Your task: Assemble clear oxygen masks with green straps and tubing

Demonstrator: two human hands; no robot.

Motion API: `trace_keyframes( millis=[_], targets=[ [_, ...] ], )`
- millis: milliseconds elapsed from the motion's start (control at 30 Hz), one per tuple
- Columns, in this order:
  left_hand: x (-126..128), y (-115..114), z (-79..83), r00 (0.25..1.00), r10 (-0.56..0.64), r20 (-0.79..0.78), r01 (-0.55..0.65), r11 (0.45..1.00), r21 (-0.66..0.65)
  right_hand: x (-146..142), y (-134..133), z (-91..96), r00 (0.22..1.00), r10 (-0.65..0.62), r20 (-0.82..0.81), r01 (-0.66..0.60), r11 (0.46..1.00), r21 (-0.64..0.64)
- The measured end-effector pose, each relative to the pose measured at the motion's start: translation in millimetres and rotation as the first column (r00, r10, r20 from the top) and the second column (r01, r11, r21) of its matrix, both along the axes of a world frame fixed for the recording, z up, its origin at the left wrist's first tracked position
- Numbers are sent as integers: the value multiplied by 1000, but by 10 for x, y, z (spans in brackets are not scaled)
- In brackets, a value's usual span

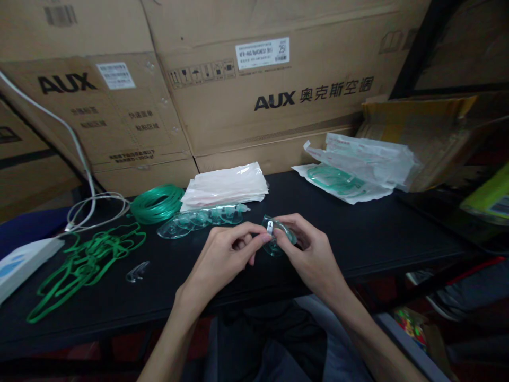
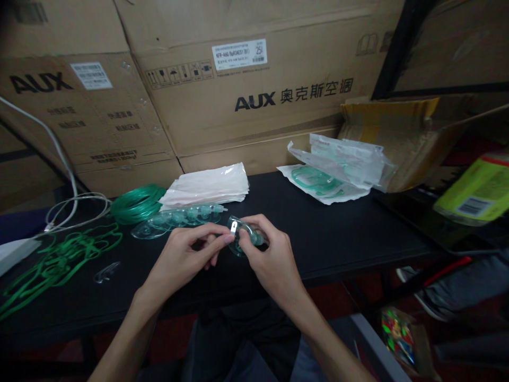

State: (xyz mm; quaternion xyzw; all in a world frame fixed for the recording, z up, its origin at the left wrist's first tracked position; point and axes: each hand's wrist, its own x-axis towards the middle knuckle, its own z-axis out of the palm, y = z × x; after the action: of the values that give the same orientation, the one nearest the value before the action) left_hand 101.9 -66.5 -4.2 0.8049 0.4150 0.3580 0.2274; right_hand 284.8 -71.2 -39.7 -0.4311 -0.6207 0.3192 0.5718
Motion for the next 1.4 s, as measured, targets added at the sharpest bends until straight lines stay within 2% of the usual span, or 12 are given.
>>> trace_keyframes(
  millis=[100, 233, 333, 433, 500, 700, 833, 967, 1400],
  targets=[
    [3, 5, 5, 999, 33, 11, -34, 997, 75, 4, -11, 22, 1000, 2, 18, -2, 1000, -7],
    [0, 46, 9, 994, 93, 56, -105, 958, 267, 19, -24, 21, 999, 29, 33, -29, 1000, -10],
    [-13, 67, 16, 1000, 25, 14, -28, 936, 352, 27, -17, 8, 998, 57, 22, -56, 998, -17],
    [-17, 60, 23, 998, -58, -26, 63, 942, 330, 32, 0, 12, 997, 75, 0, -75, 997, -26],
    [-14, 51, 24, 997, -76, -26, 80, 946, 313, 33, 6, 27, 996, 86, -18, -87, 996, -27],
    [-16, 47, 27, 999, -31, 12, 26, 943, 332, 40, -23, 104, 990, 115, -82, -119, 992, -45],
    [-41, 47, 35, 999, -6, 32, -4, 950, 311, 61, -49, 133, 965, 219, -144, -223, 975, -13],
    [-63, 48, 39, 999, 35, 32, -42, 962, 269, 77, -61, 127, 942, 311, -126, -314, 949, -5],
    [-77, 37, 40, 999, 20, 26, -25, 975, 220, 58, -36, 71, 945, 295, -142, -303, 952, -41]
  ],
)
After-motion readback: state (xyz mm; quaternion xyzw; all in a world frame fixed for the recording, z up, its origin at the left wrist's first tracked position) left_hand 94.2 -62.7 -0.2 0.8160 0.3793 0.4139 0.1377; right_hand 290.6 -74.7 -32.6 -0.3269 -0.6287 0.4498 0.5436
